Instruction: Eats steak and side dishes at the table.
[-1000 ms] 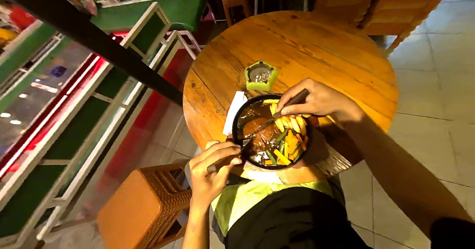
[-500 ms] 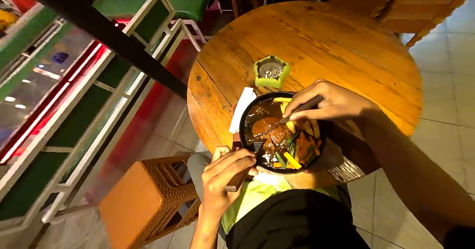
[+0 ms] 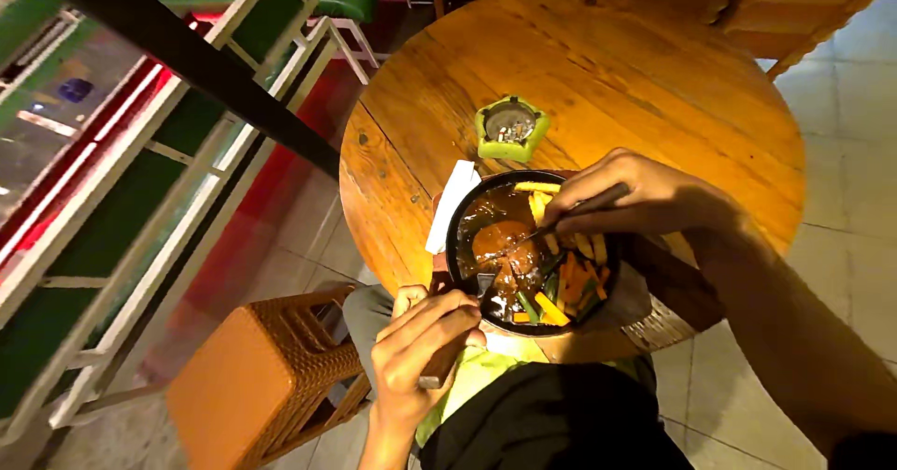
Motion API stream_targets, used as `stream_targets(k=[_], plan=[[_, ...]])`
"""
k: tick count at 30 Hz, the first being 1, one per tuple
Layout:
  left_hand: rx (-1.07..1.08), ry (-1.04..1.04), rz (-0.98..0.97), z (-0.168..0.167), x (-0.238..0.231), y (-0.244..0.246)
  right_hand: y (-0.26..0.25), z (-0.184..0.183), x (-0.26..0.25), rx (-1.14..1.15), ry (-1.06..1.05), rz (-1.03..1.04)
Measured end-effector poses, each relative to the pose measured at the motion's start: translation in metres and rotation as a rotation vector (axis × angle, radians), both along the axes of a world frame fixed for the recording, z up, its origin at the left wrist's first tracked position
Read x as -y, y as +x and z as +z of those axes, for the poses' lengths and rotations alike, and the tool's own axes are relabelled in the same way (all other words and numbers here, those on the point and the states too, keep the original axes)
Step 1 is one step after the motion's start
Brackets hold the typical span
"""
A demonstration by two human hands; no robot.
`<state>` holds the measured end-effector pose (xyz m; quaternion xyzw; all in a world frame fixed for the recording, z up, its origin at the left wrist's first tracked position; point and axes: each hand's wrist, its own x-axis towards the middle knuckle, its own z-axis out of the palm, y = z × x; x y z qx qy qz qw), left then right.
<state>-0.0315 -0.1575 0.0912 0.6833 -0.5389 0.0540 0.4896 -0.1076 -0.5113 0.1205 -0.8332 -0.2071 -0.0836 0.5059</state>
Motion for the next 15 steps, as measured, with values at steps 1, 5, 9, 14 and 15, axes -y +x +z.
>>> stream_targets(k=[1,5,9,14,15], plan=[[-0.008,0.002,0.001,0.001,0.0,0.001,-0.001,0.001,0.002,0.004,-0.003,0.006],[-0.025,-0.005,0.0,-0.001,-0.001,0.003,-0.023,0.015,0.012,-0.011,-0.044,-0.12],[-0.006,0.008,-0.001,0.002,0.001,0.002,-0.012,0.021,0.009,-0.021,-0.029,-0.044],[-0.037,-0.009,0.009,0.002,0.001,0.004,-0.014,0.024,0.016,0.0,-0.041,-0.031],[-0.051,-0.017,0.01,0.002,0.0,0.004,-0.015,0.022,0.016,0.003,-0.009,-0.036]])
